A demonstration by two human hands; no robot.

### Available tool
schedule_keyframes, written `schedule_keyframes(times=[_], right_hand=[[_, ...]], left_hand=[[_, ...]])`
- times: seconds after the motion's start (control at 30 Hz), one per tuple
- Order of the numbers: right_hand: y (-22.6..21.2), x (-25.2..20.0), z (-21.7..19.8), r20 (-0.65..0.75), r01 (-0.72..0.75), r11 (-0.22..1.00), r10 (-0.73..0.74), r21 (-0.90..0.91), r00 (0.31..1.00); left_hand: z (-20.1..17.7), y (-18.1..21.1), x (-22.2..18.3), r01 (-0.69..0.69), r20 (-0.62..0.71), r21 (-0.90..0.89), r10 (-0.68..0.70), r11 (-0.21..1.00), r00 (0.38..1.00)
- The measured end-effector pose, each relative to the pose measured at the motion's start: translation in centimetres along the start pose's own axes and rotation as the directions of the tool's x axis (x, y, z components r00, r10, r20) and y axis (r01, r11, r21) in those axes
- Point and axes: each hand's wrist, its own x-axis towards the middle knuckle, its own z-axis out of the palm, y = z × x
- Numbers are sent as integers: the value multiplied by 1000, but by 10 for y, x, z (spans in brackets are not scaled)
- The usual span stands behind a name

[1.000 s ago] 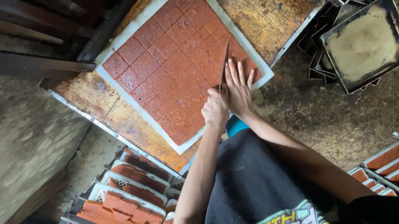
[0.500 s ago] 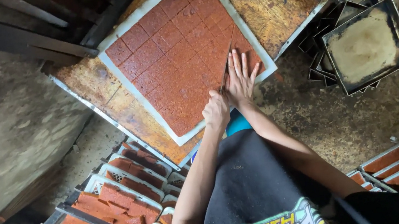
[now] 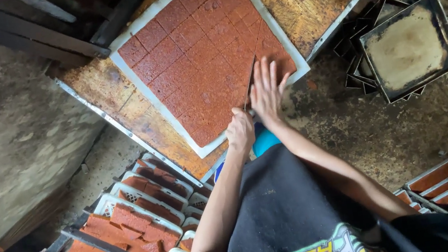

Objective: Using a long knife to cut a large sheet of thin bread into small uniform squares on a wooden workbench.

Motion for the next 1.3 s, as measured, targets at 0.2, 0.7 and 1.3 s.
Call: schedule_keyframes(times=[0.2,0.7,1.3], right_hand=[[-38,-20,-43,64,-50,998,47,48,997],[-23,-22,2,53,-69,994,74,-88,996],[-49,-57,15,11,-138,989,139,-50,990]], left_hand=[[30,-1,-14,-23,-12,5,23,1000,1000],[16,-22,-46,-2,-273,181,52,983,960],[17,-22,-43,11,-262,110,18,994,965]])
